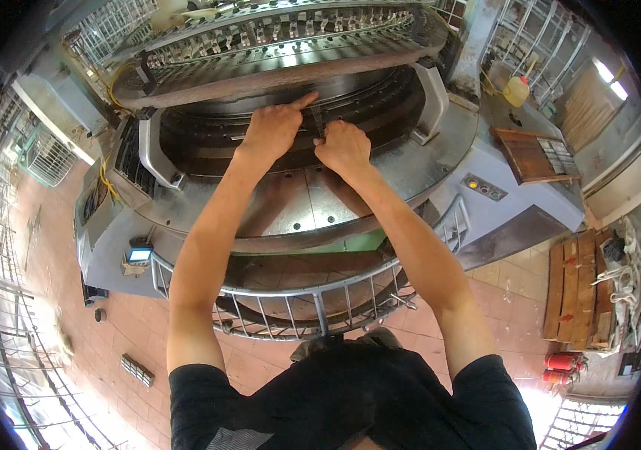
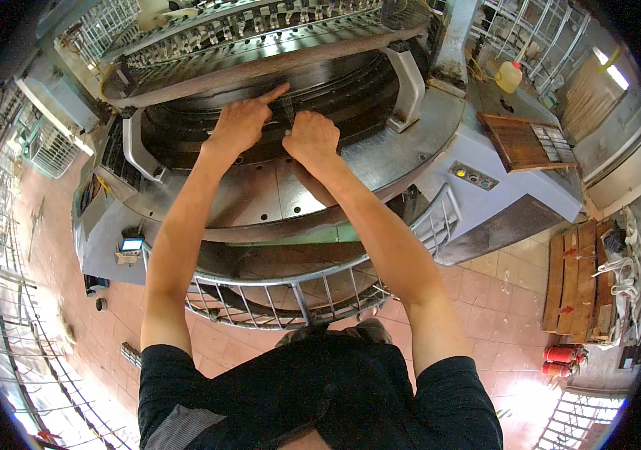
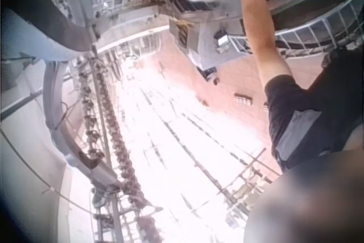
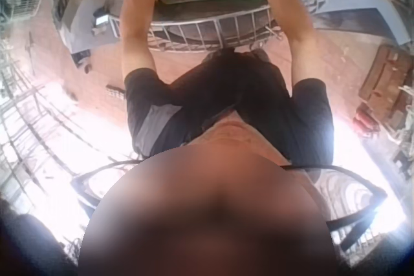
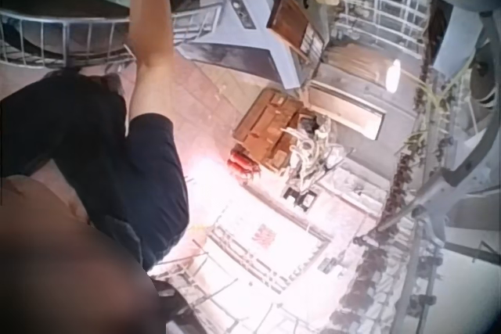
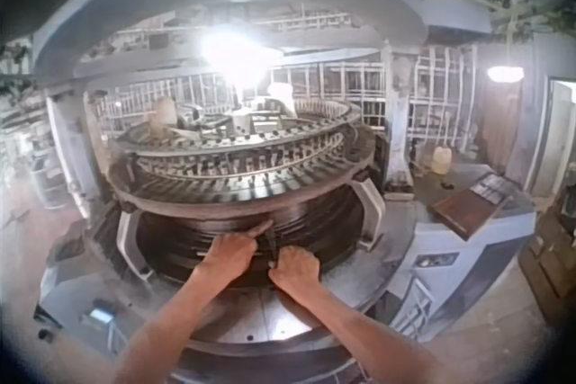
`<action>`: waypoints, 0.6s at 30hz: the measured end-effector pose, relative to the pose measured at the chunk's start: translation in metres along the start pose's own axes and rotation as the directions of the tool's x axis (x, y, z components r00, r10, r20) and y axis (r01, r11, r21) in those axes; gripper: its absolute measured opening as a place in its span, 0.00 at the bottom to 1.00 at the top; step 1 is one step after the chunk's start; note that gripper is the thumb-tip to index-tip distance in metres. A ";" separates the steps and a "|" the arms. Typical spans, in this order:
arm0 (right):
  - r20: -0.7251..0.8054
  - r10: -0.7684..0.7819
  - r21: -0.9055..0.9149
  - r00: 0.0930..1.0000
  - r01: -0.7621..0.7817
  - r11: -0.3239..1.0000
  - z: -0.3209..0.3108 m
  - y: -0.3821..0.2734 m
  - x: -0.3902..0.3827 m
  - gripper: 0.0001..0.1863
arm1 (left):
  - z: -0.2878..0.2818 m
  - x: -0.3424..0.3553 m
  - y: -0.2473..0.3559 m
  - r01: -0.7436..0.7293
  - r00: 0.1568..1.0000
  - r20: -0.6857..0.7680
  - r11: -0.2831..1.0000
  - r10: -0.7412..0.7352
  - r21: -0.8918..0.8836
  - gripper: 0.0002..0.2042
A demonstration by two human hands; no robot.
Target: The person repeatedly inserts small rectangular metal parts into slots on a large circular machine. They pick up parts from a wooden tray, align them by hand, and press them into place around the machine's rim. The person occasionally uses a metal rod to adjust or secure the parts.
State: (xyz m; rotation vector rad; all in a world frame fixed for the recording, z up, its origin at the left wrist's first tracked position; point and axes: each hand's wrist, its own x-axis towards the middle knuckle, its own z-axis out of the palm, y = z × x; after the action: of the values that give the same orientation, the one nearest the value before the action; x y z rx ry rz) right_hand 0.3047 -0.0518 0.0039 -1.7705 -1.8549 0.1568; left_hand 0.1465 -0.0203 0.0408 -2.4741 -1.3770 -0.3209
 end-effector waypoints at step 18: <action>-0.088 -0.117 0.077 0.989 0.124 0.989 0.005 0.020 0.010 0.13 | -0.004 0.008 -0.022 -0.121 0.993 -0.008 0.981 0.121 -0.151 0.32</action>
State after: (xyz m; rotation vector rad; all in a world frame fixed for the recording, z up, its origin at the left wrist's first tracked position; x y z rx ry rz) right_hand 0.3200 -0.0388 -0.0067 -1.5808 -1.8627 0.1100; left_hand 0.1318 -0.0040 0.0506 -2.6682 -1.2374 -0.4103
